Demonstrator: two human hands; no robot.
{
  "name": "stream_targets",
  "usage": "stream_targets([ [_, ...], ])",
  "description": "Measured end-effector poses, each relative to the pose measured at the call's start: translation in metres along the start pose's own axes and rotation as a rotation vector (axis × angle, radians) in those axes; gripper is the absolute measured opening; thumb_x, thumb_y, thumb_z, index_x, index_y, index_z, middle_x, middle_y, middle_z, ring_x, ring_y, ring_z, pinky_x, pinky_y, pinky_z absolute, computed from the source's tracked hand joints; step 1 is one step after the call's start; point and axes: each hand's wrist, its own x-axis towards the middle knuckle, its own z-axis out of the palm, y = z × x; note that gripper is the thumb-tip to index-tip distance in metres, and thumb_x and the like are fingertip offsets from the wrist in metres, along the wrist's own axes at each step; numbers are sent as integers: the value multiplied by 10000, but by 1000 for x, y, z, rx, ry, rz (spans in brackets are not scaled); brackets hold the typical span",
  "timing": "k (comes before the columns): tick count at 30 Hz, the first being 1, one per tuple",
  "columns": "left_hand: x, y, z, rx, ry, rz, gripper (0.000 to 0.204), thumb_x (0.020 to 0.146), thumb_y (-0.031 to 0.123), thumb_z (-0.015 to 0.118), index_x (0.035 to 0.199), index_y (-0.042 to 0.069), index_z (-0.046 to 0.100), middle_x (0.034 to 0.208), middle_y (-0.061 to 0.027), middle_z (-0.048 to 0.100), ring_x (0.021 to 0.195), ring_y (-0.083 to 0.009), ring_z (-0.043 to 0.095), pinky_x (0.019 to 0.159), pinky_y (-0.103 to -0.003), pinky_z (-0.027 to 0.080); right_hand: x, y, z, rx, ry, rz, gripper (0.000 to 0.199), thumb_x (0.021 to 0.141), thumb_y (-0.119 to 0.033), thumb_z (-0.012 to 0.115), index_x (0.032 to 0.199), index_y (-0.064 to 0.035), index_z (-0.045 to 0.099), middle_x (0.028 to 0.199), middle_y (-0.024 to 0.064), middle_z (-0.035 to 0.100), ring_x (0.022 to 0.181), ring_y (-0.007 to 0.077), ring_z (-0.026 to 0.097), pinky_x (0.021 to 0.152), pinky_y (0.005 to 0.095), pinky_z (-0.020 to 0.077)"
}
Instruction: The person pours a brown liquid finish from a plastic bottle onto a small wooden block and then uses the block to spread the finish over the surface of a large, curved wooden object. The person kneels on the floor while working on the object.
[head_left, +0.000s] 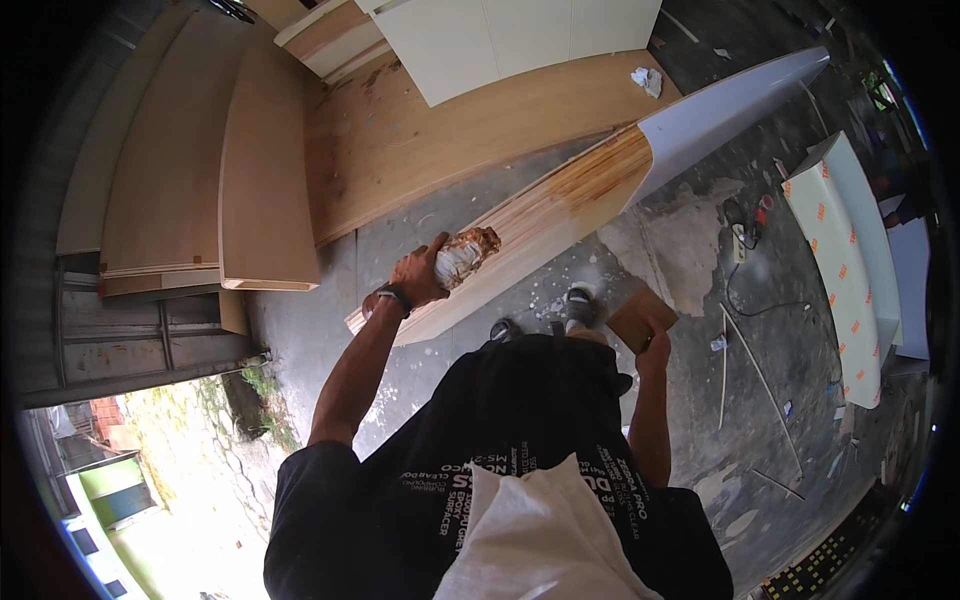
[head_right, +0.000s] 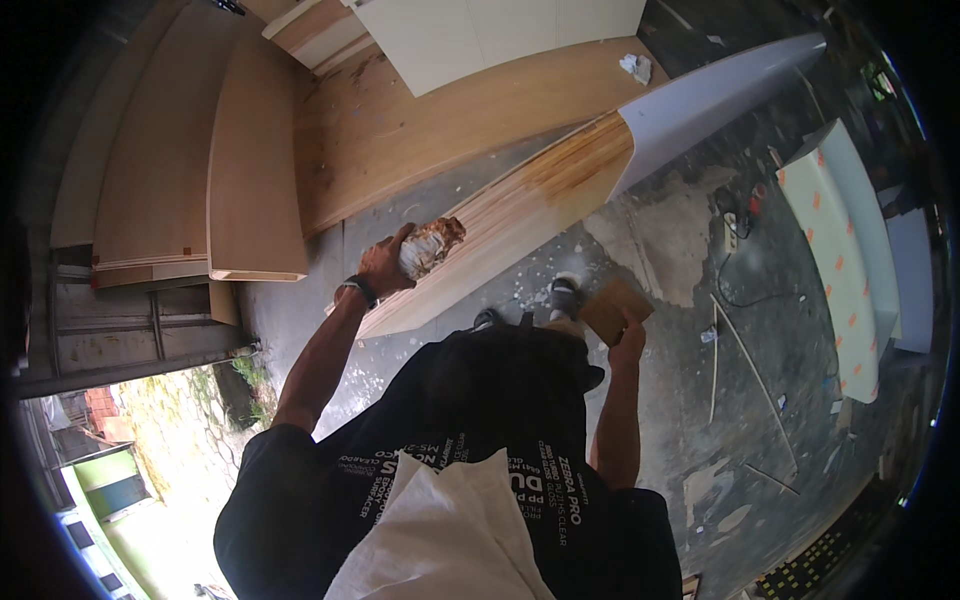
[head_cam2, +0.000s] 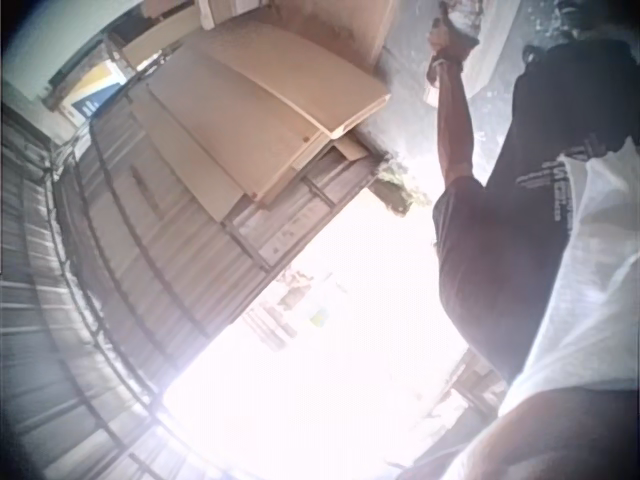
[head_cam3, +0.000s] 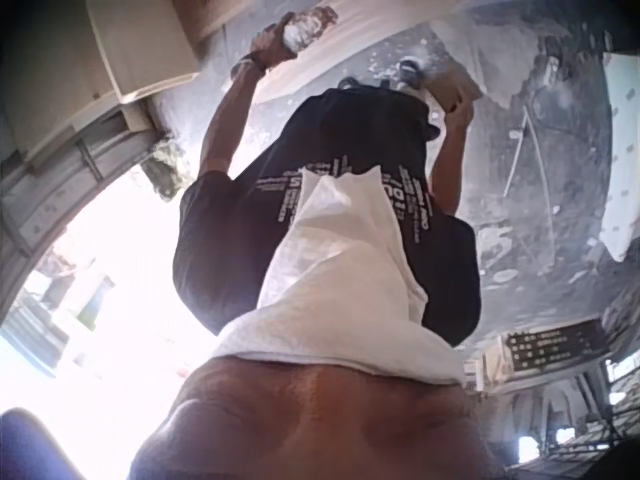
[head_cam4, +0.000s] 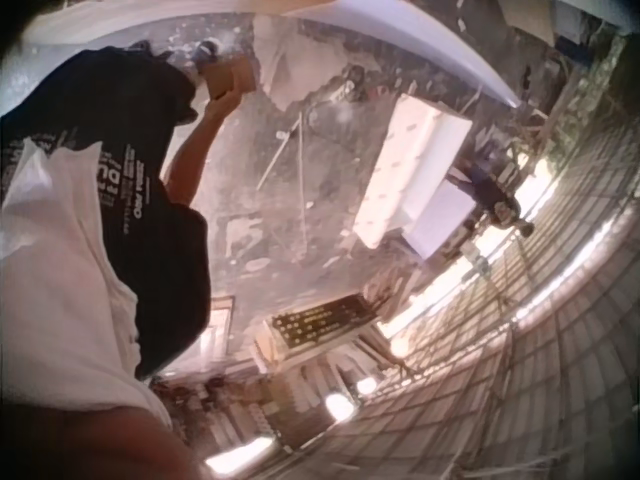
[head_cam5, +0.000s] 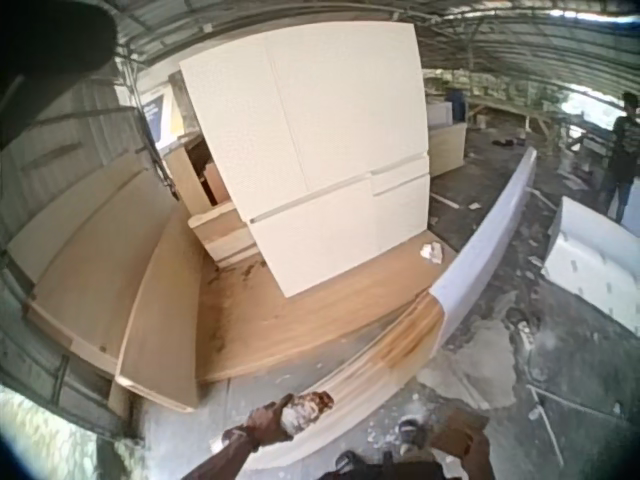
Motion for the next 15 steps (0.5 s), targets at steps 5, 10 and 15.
stream_targets([
  [5, 12, 10, -8, 14, -1, 76, 1099, 585, 275, 869, 1563, 239, 370, 1162, -244, 678, 1061, -451, 672, 924, -525, 554, 24, -35, 75, 147, -293, -119, 401, 977, -197, 629, 1314, 19, 601, 1225, 130, 672, 1115, 250, 675, 950, 382, 546],
  [10, 15, 37, -56, 139, -9, 131, 1103, 599, 319, 885, 1570, 235, 368, 1174, -229, 668, 1066, -439, 671, 929, -527, 551, -18, -129, 186, 257, -553, 155, 313, 950, -148, 648, 1201, 37, 677, 1129, 117, 722, 1002, 220, 717, 899, 343, 556],
  [15, 20, 41, -99, 282, -1, 219, 1086, 611, 342, 905, 1562, 204, 399, 1123, -206, 672, 1037, -403, 670, 910, -515, 554, -13, -137, 226, 173, -673, 51, 307, 959, -188, 651, 1164, 35, 699, 1067, 89, 743, 951, 172, 710, 880, 314, 539],
])
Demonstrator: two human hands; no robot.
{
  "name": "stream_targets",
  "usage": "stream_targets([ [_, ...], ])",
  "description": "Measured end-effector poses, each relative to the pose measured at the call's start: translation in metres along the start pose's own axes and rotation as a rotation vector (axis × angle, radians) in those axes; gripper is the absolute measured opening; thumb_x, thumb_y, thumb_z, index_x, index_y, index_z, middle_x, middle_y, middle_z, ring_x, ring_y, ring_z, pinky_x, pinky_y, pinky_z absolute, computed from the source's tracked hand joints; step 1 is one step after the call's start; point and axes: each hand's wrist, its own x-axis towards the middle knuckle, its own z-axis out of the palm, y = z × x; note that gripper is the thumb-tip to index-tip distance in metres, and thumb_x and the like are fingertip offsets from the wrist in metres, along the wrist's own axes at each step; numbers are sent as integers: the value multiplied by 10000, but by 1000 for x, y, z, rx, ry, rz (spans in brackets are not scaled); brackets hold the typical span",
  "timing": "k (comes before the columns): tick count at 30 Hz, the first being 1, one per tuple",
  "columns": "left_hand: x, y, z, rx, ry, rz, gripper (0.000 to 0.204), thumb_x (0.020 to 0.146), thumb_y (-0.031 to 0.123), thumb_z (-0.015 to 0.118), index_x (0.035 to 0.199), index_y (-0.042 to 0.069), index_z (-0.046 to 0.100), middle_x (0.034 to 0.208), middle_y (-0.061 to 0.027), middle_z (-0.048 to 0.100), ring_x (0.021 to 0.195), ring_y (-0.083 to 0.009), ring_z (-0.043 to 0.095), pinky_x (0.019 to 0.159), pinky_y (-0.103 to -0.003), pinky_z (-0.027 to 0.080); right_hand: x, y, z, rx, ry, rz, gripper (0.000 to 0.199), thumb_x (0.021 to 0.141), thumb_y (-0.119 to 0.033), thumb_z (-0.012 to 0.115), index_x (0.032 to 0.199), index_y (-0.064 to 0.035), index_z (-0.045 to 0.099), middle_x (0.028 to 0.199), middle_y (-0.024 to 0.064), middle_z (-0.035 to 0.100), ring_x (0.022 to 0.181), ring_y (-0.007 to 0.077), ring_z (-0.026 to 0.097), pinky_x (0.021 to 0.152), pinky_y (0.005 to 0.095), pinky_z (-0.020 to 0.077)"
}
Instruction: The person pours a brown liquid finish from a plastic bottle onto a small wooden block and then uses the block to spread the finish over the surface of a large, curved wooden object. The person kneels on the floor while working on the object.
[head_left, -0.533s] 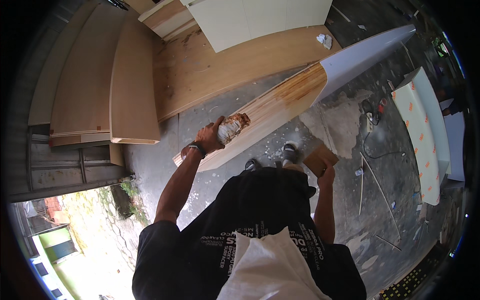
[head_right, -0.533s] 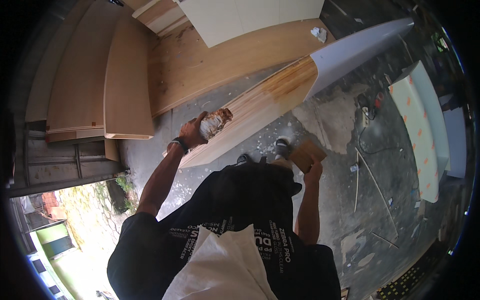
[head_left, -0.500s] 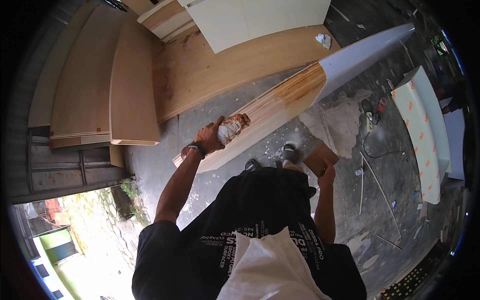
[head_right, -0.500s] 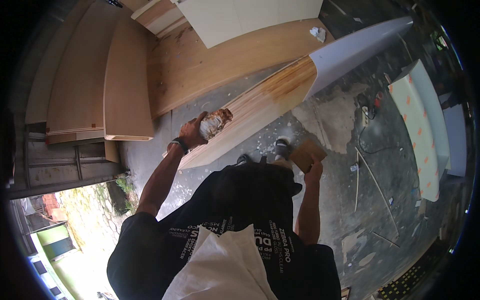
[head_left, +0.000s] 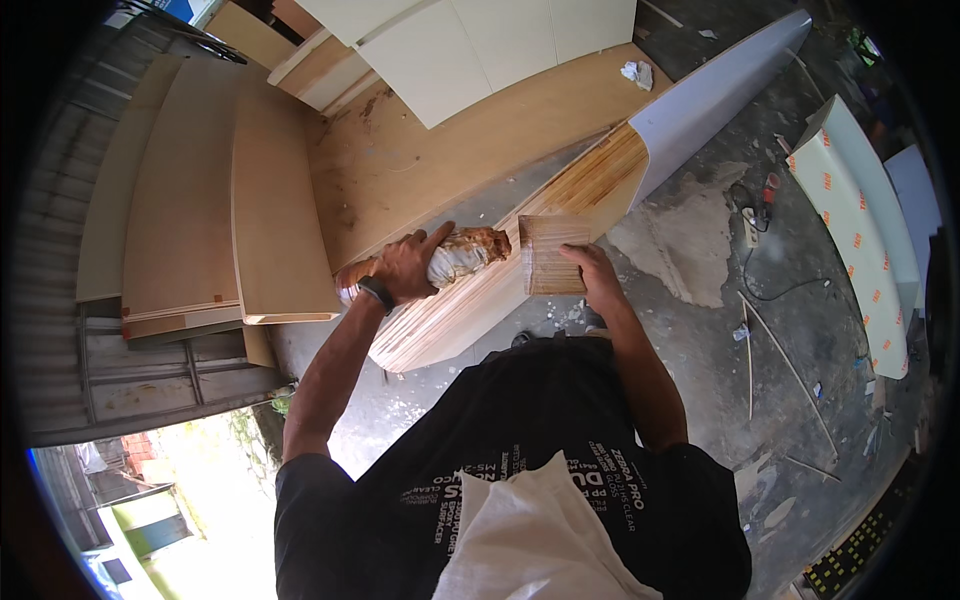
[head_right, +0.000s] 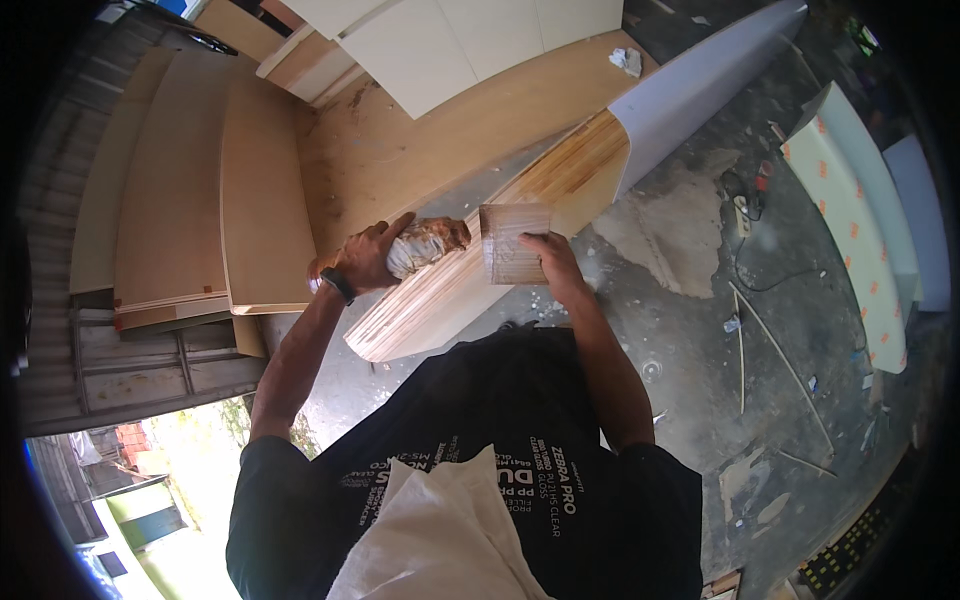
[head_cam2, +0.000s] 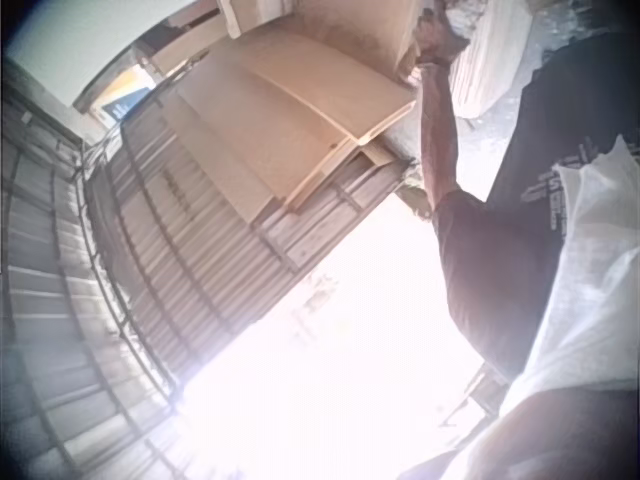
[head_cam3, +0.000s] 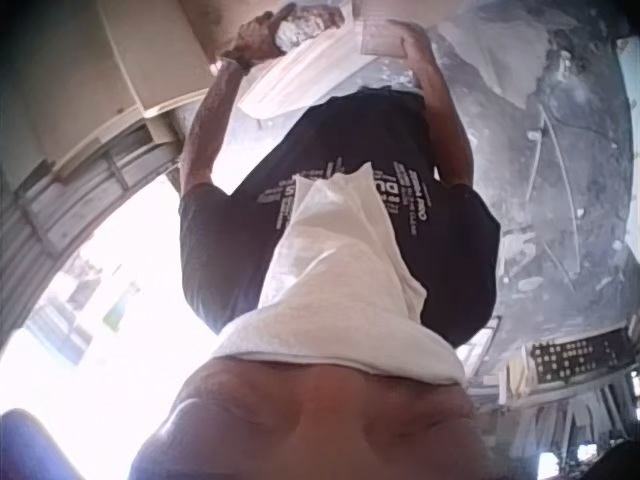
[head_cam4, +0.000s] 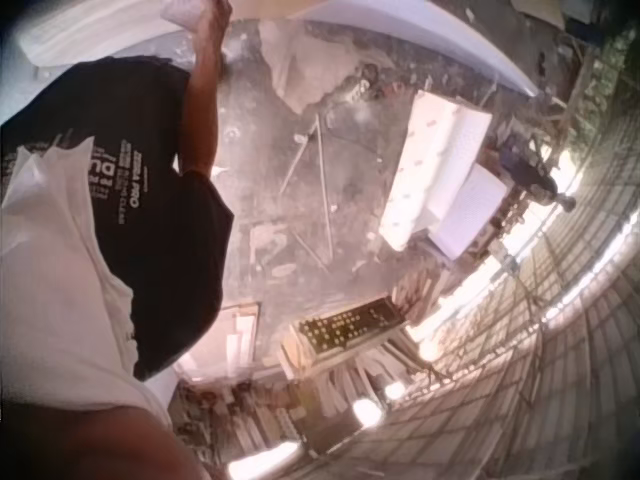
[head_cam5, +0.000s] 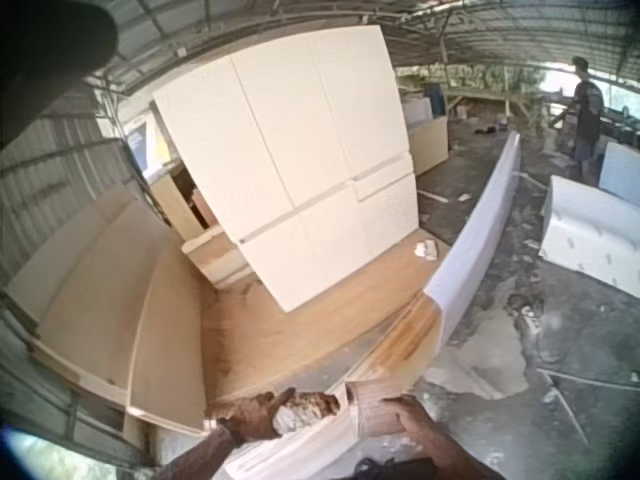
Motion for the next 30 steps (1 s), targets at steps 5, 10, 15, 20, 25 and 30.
stream_targets([
  [5, -10, 1, -37, 58, -61, 17, 1052, 650, 320, 861, 1577, 216, 375, 1115, -223, 672, 1008, -402, 690, 879, -520, 562, -1, 9, 18, -19, -58, 6, 311, 969, -212, 651, 1145, 36, 710, 1052, 74, 751, 951, 147, 696, 890, 299, 520],
  [10, -1, -1, -39, 69, -63, 55, 1058, 645, 287, 847, 1584, 215, 366, 1127, -243, 671, 994, -411, 698, 861, -524, 566, -6, 6, 20, -17, -71, -7, 318, 979, -221, 642, 1153, 37, 708, 1071, 72, 749, 975, 142, 691, 908, 301, 515],
  [15, -5, -4, -50, 101, -48, 85, 1060, 646, 259, 839, 1589, 207, 357, 1117, -247, 672, 981, -417, 700, 849, -518, 569, -6, 9, 31, 14, -88, -44, 320, 981, -220, 641, 1161, 38, 703, 1079, 70, 747, 974, 139, 687, 905, 303, 516],
  [20, -1, -5, -54, 166, -51, 90, 1051, 660, 252, 835, 1590, 208, 348, 1101, -247, 674, 970, -418, 704, 835, -518, 577, -1, 19, 33, 41, -75, -51, 320, 973, -216, 654, 1160, 39, 701, 1068, 70, 745, 967, 139, 687, 895, 298, 518],
  [25, -2, -5, -61, 172, -40, 78, 1030, 656, 223, 834, 1576, 213, 372, 1086, -221, 678, 965, -406, 703, 836, -522, 578, -5, 20, 38, 53, -55, -57, 327, 959, -217, 670, 1156, 42, 697, 1062, 74, 742, 960, 142, 689, 886, 296, 522],
  [30, -3, 0, -68, 125, -13, 57, 1052, 615, 216, 852, 1564, 212, 398, 1068, -184, 683, 954, -394, 699, 840, -517, 575, -6, 18, 42, 131, -47, -30, 331, 945, -217, 684, 1156, 38, 683, 1056, 79, 736, 959, 154, 699, 885, 306, 536],
])
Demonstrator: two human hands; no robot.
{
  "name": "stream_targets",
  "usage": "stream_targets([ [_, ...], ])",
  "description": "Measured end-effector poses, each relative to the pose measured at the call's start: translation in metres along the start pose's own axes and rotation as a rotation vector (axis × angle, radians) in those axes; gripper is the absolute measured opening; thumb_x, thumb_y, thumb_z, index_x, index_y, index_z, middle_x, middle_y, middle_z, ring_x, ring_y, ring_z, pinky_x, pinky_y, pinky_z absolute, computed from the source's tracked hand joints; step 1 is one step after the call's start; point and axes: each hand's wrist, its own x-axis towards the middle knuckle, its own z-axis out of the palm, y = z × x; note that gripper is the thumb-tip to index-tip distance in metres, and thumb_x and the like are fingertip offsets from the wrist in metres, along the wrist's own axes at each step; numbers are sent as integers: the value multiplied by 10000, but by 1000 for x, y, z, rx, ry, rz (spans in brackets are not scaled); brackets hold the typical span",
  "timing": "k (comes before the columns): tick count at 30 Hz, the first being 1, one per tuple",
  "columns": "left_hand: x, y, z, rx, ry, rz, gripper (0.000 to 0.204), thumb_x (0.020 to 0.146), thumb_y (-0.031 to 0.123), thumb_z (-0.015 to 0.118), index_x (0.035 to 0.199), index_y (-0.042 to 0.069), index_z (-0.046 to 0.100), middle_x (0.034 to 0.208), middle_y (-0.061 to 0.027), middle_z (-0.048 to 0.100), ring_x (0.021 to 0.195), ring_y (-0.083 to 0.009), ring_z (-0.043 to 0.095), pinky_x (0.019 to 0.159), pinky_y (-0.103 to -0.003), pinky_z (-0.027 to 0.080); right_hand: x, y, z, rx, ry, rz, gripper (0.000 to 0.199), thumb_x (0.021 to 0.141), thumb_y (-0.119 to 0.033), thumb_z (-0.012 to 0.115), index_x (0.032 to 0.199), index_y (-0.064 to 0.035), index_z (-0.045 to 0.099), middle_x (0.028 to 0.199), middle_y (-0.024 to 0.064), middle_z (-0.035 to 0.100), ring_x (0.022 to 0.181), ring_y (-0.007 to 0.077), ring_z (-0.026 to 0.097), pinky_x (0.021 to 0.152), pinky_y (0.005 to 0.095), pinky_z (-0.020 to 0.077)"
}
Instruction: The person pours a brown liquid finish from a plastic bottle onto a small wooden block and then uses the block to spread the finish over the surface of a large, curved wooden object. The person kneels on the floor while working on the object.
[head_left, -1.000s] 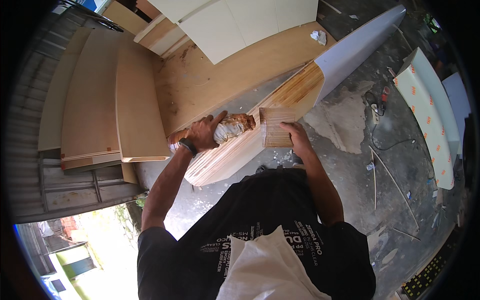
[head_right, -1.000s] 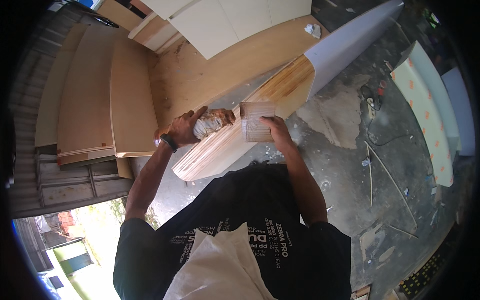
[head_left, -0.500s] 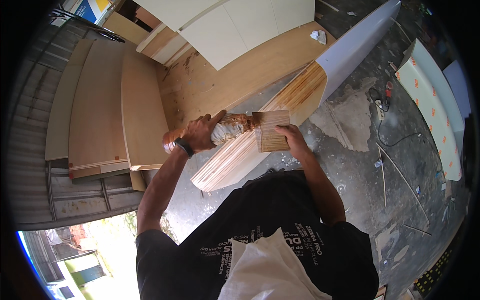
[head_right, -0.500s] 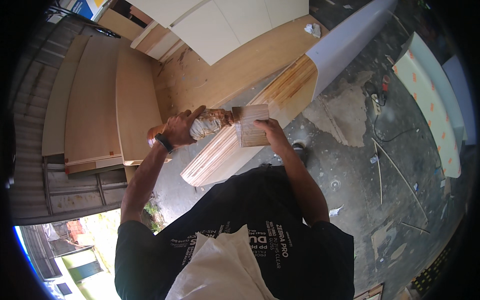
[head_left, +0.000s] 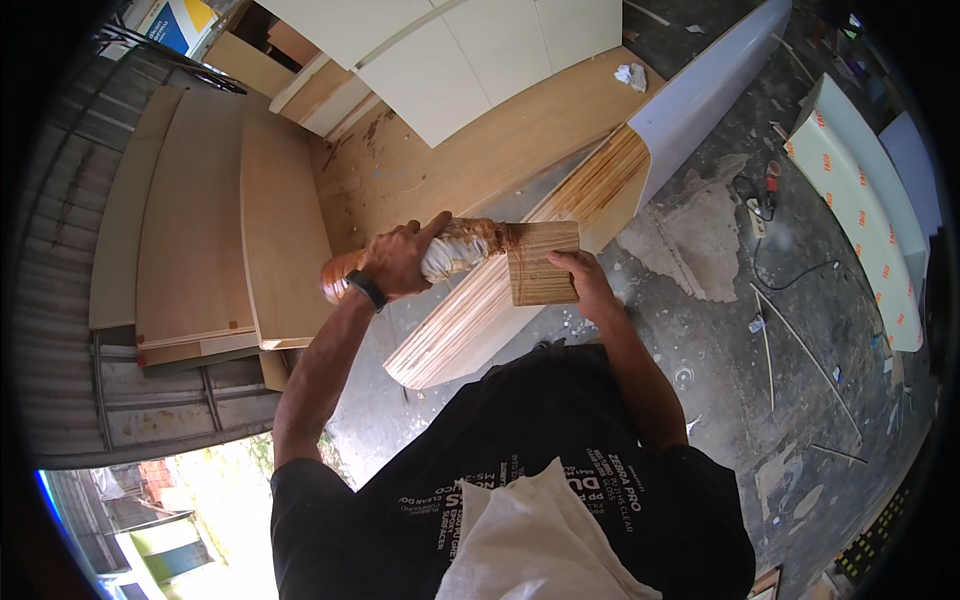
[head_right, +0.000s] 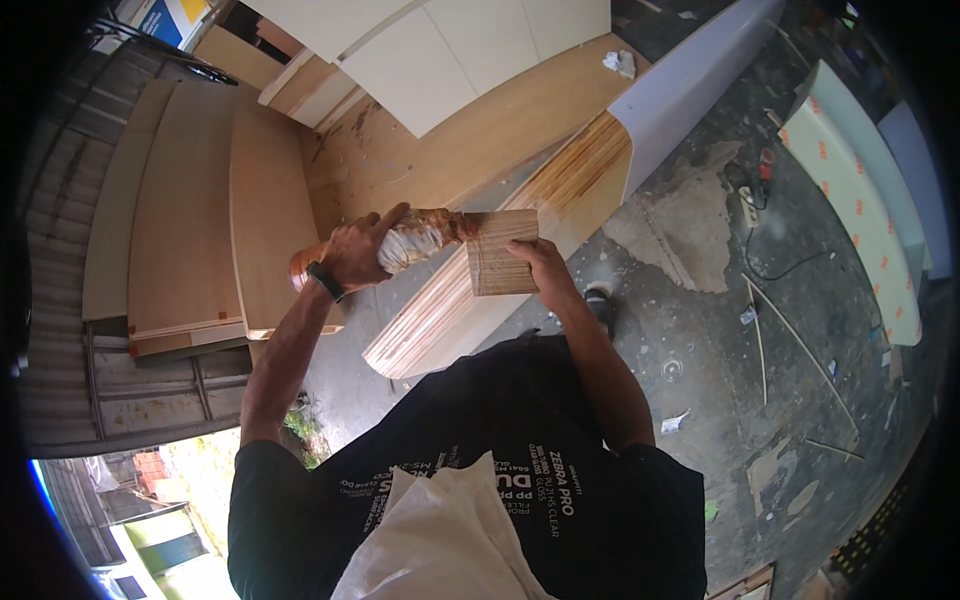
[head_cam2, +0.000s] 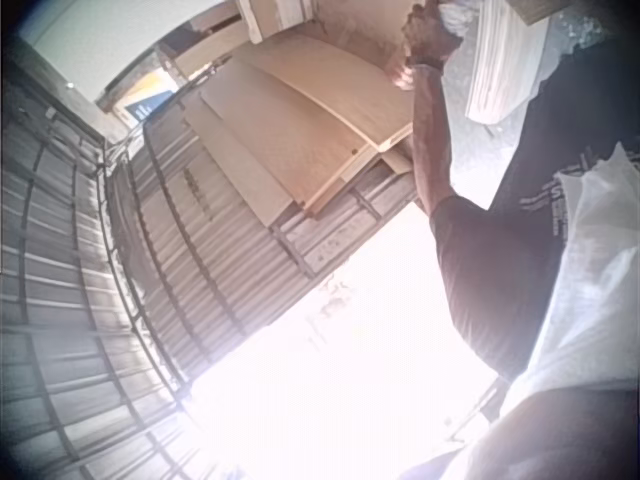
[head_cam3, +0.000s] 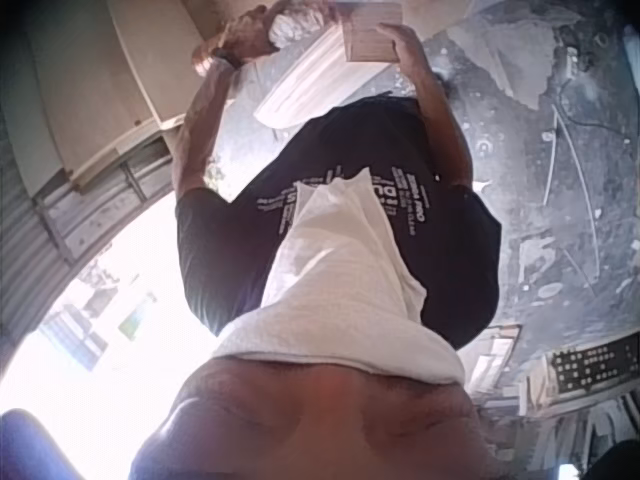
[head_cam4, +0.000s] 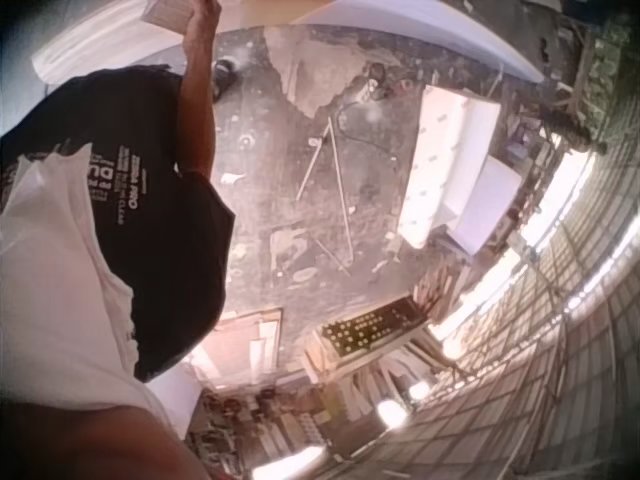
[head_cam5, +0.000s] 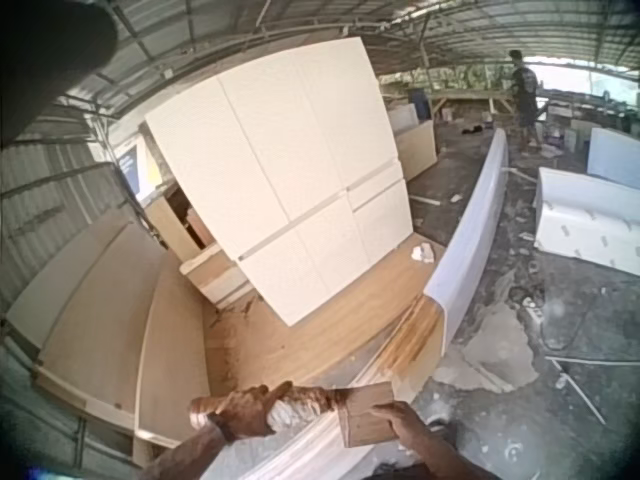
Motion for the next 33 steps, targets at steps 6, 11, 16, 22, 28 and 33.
stream_targets([
  [6, -2, -1, 0, -4, 12, 17, 1018, 642, 224, 830, 1565, 205, 400, 1071, -222, 686, 942, -403, 709, 823, -521, 581, 1, -4, 12, 187, 7, -12, 358, 951, -206, 678, 1217, 30, 636, 1116, 95, 711, 1001, 184, 708, 887, 332, 564],
  [11, -16, 5, 3, -44, 2, 20, 997, 665, 280, 832, 1563, 203, 407, 1037, -230, 690, 933, -409, 712, 826, -521, 577, 4, -7, 21, 262, 27, -55, 392, 963, -213, 679, 1266, 23, 604, 1162, 100, 694, 1029, 195, 701, 893, 341, 563],
  [16, -25, 1, 16, -80, -18, -7, 975, 678, 304, 827, 1557, 214, 416, 1035, -234, 698, 932, -413, 713, 824, -526, 574, 14, 0, 21, 285, 44, -78, 390, 967, -216, 683, 1275, 8, 601, 1160, 94, 689, 1031, 190, 698, 900, 341, 558],
  [22, -32, 5, 33, -121, -41, -63, 973, 658, 309, 838, 1541, 218, 441, 1029, -216, 700, 918, -404, 714, 803, -525, 574, 23, 11, 14, 318, 72, -41, 407, 959, -235, 703, 1282, -11, 593, 1166, 83, 683, 1053, 187, 690, 893, 348, 559],
  [28, -31, 16, 59, -185, -45, -175, 997, 632, 304, 858, 1538, 213, 451, 1007, -190, 703, 909, -407, 706, 811, -513, 576, 33, 20, -10, 268, 54, 75, 401, 954, -249, 720, 1273, -40, 595, 1139, 64, 685, 1024, 179, 692, 877, 346, 560],
  [33, -20, 39, 92, -280, -91, -307, 1035, 590, 269, 870, 1533, 211, 448, 1049, -196, 709, 972, -415, 698, 861, -503, 568, 49, 25, -36, 217, -6, 156, 402, 954, -252, 720, 1274, -47, 592, 1150, 55, 674, 1057, 161, 672, 912, 344, 546],
])
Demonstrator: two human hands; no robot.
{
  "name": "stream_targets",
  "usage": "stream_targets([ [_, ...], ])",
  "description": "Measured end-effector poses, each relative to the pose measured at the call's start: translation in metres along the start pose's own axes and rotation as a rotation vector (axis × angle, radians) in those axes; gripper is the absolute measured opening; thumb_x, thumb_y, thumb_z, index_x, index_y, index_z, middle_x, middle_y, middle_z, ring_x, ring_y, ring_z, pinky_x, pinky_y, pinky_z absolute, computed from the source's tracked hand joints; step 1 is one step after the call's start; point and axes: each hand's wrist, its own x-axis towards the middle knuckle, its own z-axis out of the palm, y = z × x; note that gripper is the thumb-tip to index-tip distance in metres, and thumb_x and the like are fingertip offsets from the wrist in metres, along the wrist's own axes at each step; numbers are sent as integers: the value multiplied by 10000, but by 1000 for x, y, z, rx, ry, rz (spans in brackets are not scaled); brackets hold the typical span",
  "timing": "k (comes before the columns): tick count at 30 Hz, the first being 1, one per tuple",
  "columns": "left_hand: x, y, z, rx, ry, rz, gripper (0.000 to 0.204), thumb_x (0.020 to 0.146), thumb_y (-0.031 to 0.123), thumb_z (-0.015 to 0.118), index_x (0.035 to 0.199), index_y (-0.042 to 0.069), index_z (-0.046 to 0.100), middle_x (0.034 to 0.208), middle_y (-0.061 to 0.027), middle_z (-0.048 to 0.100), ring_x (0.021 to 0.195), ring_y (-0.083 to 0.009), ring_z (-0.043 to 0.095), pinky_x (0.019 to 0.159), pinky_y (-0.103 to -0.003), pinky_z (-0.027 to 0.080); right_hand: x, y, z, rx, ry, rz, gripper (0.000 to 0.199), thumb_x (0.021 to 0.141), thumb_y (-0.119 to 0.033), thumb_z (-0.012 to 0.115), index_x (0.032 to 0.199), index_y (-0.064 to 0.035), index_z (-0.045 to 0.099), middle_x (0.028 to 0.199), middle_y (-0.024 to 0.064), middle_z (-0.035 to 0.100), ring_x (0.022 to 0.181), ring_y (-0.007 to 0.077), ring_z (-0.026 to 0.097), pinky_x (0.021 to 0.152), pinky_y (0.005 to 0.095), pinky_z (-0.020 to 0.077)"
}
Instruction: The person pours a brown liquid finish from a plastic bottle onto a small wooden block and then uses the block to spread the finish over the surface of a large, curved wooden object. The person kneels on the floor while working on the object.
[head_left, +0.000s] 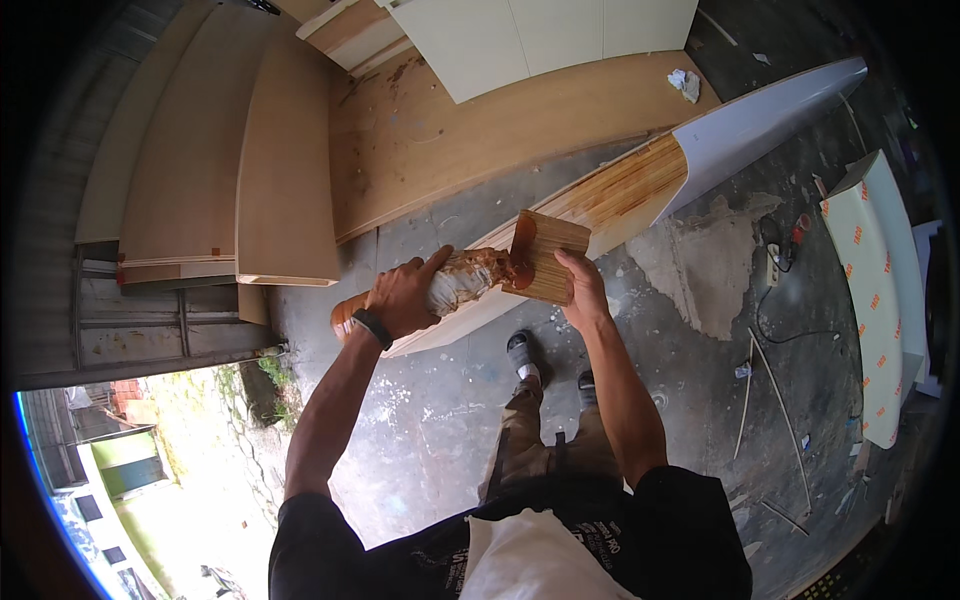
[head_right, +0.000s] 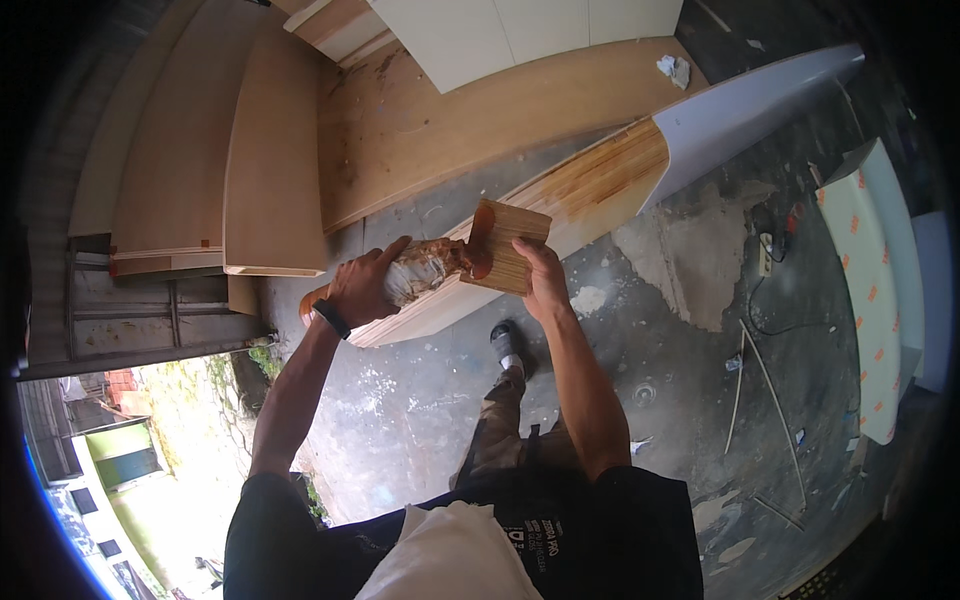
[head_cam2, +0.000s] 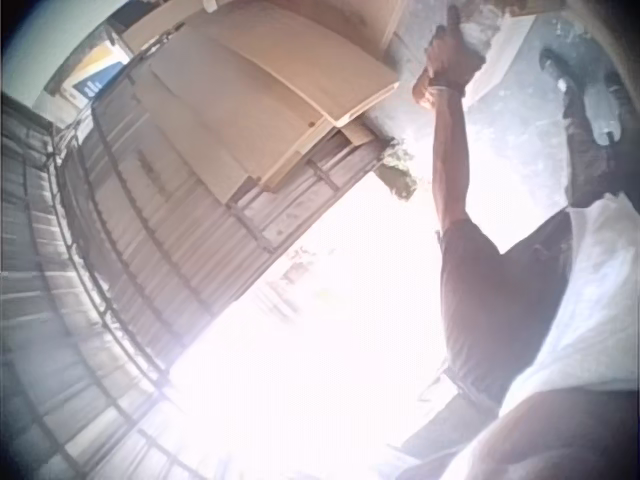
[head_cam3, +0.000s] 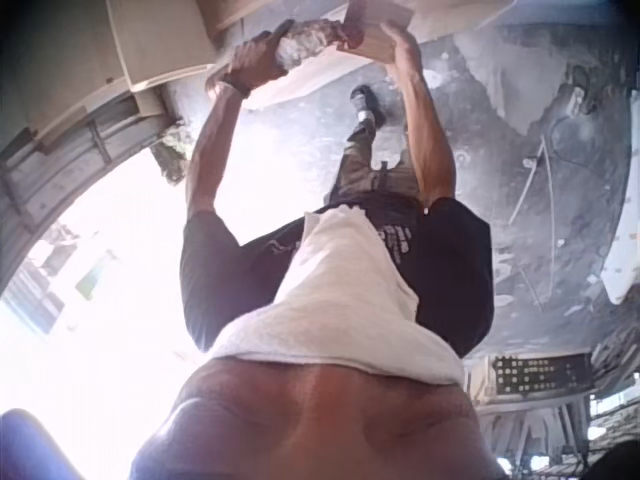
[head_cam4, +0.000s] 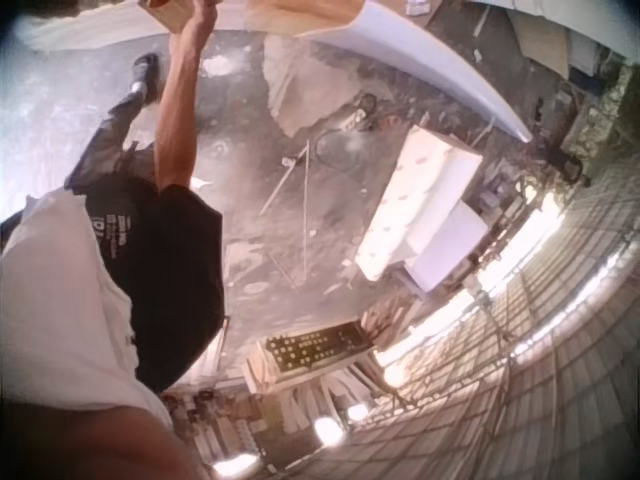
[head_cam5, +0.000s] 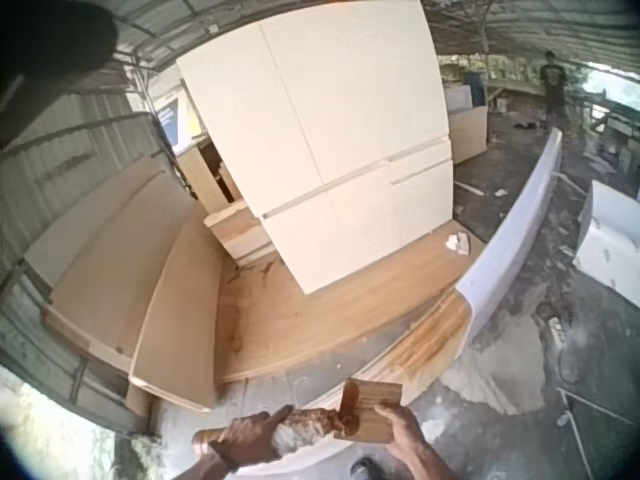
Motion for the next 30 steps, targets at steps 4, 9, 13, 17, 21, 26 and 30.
stream_targets([
  [4, 11, 8, 51, -83, 56, -24, 1080, 546, 248, 895, 1526, 192, 445, 1094, -209, 715, 995, -421, 698, 873, -495, 571, 17, -4, -37, -99, -36, 60, 385, 967, -229, 707, 1278, -35, 592, 1166, 53, 666, 1076, 154, 654, 931, 346, 527],
  [9, 42, 6, 124, -190, 108, -68, 1123, 520, 258, 927, 1520, 139, 432, 1074, -229, 730, 972, -432, 707, 867, -490, 576, 50, 9, -86, -142, -65, -23, 342, 970, -209, 703, 1247, -21, 628, 1163, 51, 685, 1071, 150, 656, 937, 332, 511],
  [13, 64, 10, 162, -242, 130, -147, 1129, 519, 269, 937, 1509, 104, 421, 1005, -237, 741, 972, -429, 711, 887, -487, 568, 75, 23, -113, -311, -46, -187, 348, 979, -237, 713, 1233, -5, 662, 1159, 54, 705, 1053, 117, 645, 929, 300, 494],
  [17, 76, 4, 192, -295, 192, -187, 1095, 513, 298, 925, 1480, 82, 458, 1010, -241, 740, 946, -429, 715, 871, -464, 579, 86, 37, -125, -684, 26, -478, 347, 1028, -282, 665, 1233, -2, 680, 1151, 77, 711, 1033, 126, 618, 933, 312, 477],
  [21, 67, -20, 228, -463, 295, -208, 1090, 504, 309, 920, 1459, 33, 473, 1044, -235, 739, 955, -401, 726, 898, -427, 582, 92, 68, -123, -1193, -31, -1071, 405, 978, -108, 667, 1382, -105, 632, 1312, 136, 654, 1213, 312, 575, 1025, 416, 468],
  [26, 48, -56, 268, -475, 433, -227, 1053, 528, 291, 922, 1430, -24, 478, 1088, -222, 737, 997, -369, 726, 914, -402, 583, 141, 150, -172, -1747, -44, -1283, 903, 741, 125, 644, 1567, -169, 429, 1597, 167, 367, 1391, 382, 406, 1119, 526, 368],
  [30, 17, -84, 307, -482, 551, -234, 1015, 533, 247, 929, 1406, -29, 490, 1081, -223, 737, 990, -353, 733, 901, -395, 589, 143, 234, -221, -1759, -119, -1379, 841, 799, 48, 665, 1576, -152, 412, 1606, 208, 329, 1400, 405, 374, 1123, 565, 334],
])
